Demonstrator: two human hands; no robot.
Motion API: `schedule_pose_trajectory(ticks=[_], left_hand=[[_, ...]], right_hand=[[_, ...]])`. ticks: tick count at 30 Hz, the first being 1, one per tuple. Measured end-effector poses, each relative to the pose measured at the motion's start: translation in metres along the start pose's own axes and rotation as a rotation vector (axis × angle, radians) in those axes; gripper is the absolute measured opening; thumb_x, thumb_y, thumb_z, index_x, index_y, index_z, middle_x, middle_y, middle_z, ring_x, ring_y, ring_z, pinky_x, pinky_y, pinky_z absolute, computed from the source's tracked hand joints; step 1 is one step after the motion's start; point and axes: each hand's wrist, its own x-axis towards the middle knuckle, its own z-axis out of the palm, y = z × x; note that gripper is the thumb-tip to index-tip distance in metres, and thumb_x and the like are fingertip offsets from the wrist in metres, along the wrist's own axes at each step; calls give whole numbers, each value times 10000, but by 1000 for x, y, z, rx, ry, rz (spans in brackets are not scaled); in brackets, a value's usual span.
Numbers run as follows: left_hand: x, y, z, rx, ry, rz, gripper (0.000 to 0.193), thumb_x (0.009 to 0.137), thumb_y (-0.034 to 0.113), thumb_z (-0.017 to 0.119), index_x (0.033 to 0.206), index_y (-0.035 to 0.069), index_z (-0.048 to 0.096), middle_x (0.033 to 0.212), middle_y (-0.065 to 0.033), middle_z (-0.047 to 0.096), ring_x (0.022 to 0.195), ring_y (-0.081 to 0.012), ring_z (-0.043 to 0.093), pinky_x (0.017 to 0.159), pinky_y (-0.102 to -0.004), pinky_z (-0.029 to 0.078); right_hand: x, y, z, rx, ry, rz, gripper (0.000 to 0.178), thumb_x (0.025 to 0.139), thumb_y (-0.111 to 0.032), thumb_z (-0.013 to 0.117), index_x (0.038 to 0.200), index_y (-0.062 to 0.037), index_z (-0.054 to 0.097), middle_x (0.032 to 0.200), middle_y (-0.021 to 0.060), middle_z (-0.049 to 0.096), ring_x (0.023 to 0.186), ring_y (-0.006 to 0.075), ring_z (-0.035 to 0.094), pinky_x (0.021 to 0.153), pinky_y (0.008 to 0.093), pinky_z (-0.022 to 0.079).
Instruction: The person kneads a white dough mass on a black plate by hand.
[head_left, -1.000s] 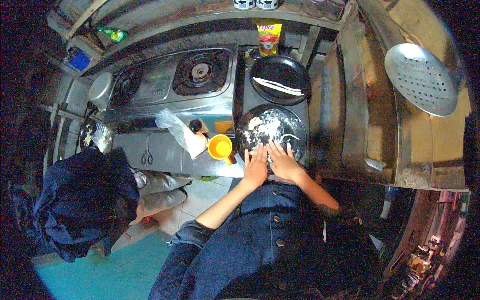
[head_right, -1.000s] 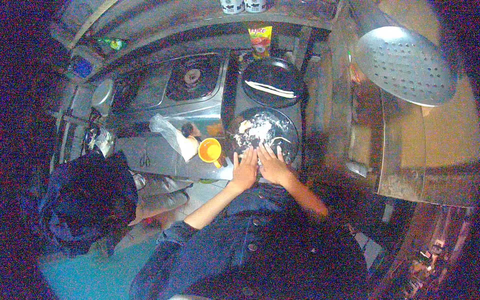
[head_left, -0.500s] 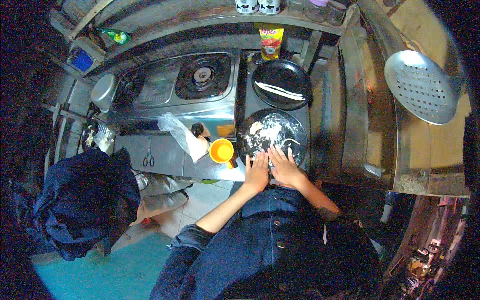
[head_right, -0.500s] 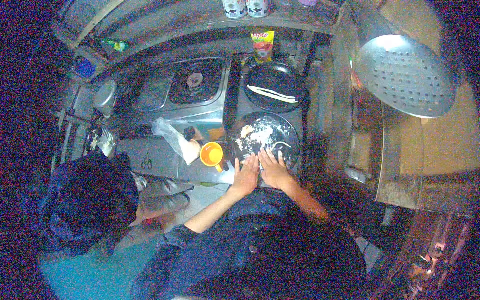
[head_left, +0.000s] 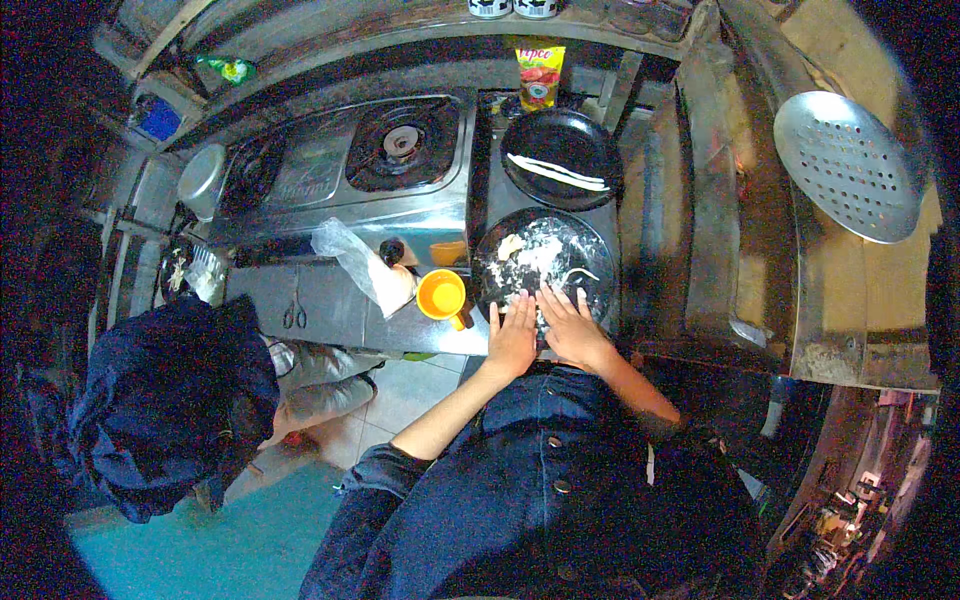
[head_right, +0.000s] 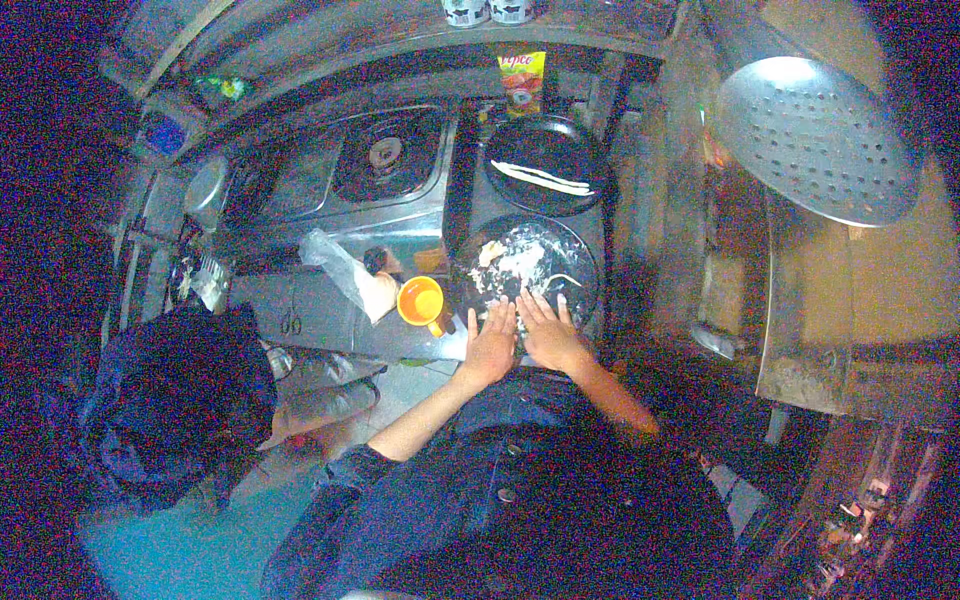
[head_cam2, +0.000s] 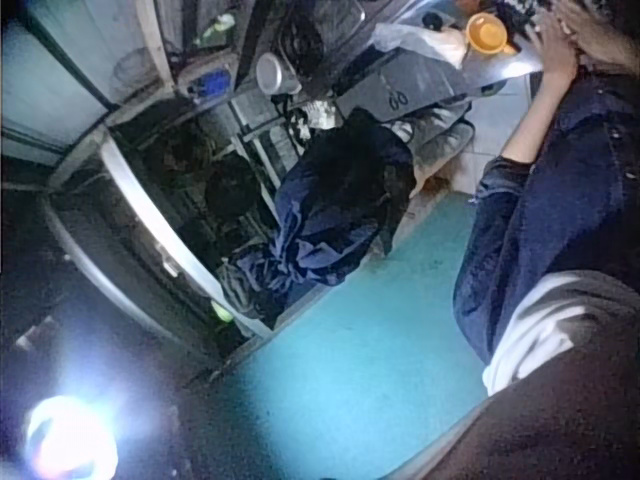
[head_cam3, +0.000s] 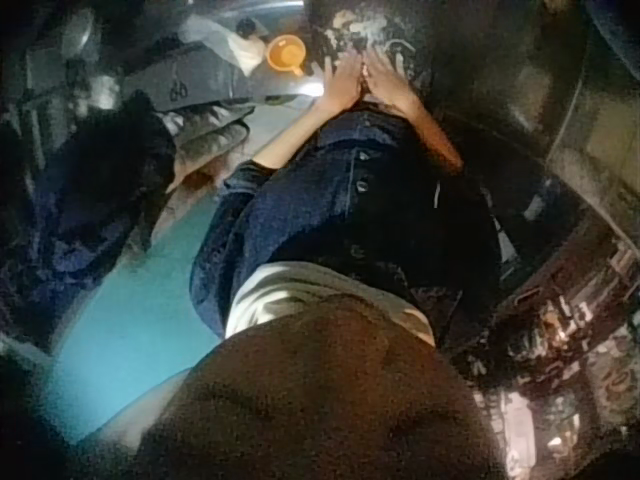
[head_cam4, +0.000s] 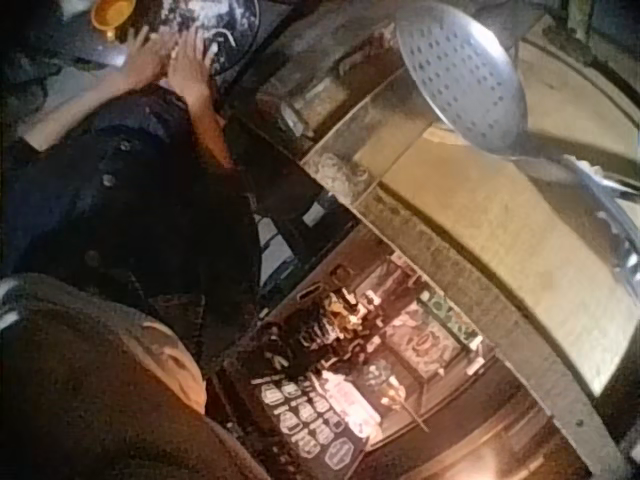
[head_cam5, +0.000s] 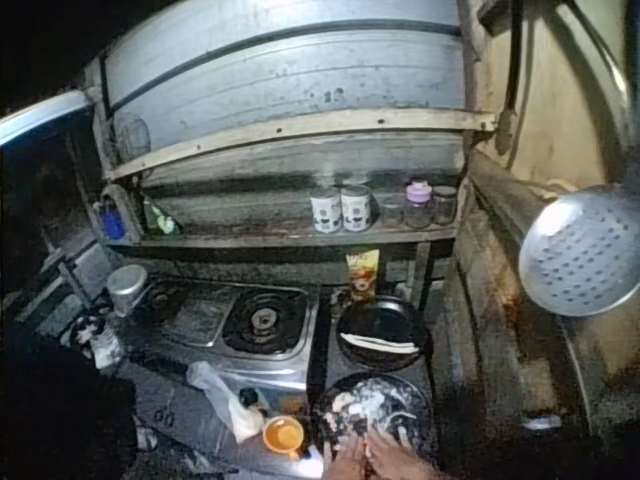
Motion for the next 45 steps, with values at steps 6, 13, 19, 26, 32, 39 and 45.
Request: schedule_pose_trajectory(ticks=[6, 13, 19, 26, 32, 39, 45], left_hand=[[27, -4, 2, -50, 77, -58, 575, 867, 217, 450, 1386, 12, 306, 1462, -129, 274, 1370, -231, 222, 1085, -553, 38], [14, -6, -3, 27, -23, -14, 568, 905, 241, 400, 1404, 15, 247, 1475, -150, 226, 1366, -253, 221, 1063, -605, 49], [10, -2, -7, -71, -42, -41, 590, 886, 203, 403, 1408, -2, 220, 1483, -144, 207, 1380, -248, 188, 1070, -593, 39], [16, -8, -10, -83, -66, -12, 580, 890, 219, 417, 1399, -1, 247, 1471, -156, 230, 1369, -254, 217, 1074, -580, 39], [12, -7, -8, -175, -143, -2, 609, 908, 236, 385, 1422, 4, 153, 1496, -156, 143, 1386, -274, 160, 1062, -612, 16], [27, -13, -6, -146, -42, -53, 608, 886, 221, 442, 1412, 13, 220, 1482, -158, 196, 1377, -255, 192, 1068, -591, 58], [28, -28, 6, 15, 211, 39, 440, 842, 245, 535, 1235, 53, 488, 1318, -100, 461, 1245, -256, 406, 1064, -519, 214]], right_hand=[[22, 3, 9, -15, 42, 33, 651, 829, -223, 444, 1410, -21, 232, 1495, 132, 175, 1382, 266, 163, 1081, 568, 99], [18, 7, 14, -77, 17, -2, 660, 836, -236, 433, 1419, -28, 205, 1499, 125, 161, 1382, 267, 160, 1081, 565, 90], [18, 5, 21, -48, 80, 1, 645, 829, -207, 442, 1409, -20, 231, 1493, 136, 171, 1370, 275, 193, 1085, 545, 109], [20, 5, 3, -28, 40, -1, 658, 817, -206, 458, 1407, -17, 234, 1495, 137, 165, 1364, 278, 207, 1080, 554, 125], [10, 9, 5, -115, 75, -60, 651, 811, -227, 495, 1387, -11, 279, 1472, 136, 236, 1356, 262, 235, 1074, 558, 148], [33, 7, 0, 19, 23, -5, 657, 816, -193, 467, 1407, -21, 238, 1487, 135, 195, 1376, 265, 184, 1085, 547, 118], [24, 38, 16, -88, 370, 198, 530, 794, -146, 529, 1305, -49, 423, 1378, 111, 396, 1309, 264, 313, 1077, 571, 120]])
